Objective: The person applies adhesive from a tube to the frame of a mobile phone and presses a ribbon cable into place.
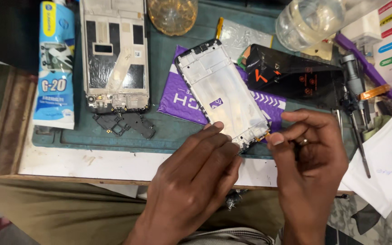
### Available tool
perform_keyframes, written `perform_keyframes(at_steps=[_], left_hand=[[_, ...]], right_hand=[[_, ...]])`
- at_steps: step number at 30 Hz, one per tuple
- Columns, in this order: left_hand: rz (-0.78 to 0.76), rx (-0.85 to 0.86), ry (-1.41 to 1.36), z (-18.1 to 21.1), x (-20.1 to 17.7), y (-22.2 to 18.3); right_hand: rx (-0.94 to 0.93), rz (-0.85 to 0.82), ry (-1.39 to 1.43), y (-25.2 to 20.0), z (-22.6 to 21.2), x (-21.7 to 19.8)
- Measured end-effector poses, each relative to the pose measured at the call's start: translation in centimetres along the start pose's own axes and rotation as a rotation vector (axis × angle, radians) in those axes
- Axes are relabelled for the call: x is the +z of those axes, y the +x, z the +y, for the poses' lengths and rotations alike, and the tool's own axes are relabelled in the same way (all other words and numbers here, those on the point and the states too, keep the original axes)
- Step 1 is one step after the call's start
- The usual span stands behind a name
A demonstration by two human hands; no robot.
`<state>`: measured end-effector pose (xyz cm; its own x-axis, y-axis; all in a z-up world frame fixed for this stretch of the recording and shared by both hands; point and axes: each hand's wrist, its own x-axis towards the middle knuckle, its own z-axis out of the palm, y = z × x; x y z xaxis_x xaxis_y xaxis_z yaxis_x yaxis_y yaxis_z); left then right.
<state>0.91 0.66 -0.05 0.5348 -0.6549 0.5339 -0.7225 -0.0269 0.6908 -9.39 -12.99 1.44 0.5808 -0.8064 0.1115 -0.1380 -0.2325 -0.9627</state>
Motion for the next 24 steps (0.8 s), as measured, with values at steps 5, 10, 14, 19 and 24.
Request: perform_keyframes(at_steps=[5,10,14,19,24], left_hand=[[-0.003,0.039,0.029,-0.4,-0.1,0.2],[-0.005,0.056,0.037,-0.5,0.2,-0.4],[0.000,0.111,0.125,-0.7,0.1,-0.6],[0.017,0.098,0.139,-0.4,0.5,-1.0],[0.032,0.117,0.171,-0.6,1.3,-1.1]], right_hand=[[-0.126,0.047,-0.216,-0.5,0.6,1.0],[-0.139,0.095,-0.206,-0.7,1.4,0.6],[-0.085,0.106,-0.195,-0.4,1.2,1.4],[-0.199,0.051,-0.447,-0.2,1.2,0.8],[-0.214,0.030,-0.367,-0.3,2.0,0.2]])
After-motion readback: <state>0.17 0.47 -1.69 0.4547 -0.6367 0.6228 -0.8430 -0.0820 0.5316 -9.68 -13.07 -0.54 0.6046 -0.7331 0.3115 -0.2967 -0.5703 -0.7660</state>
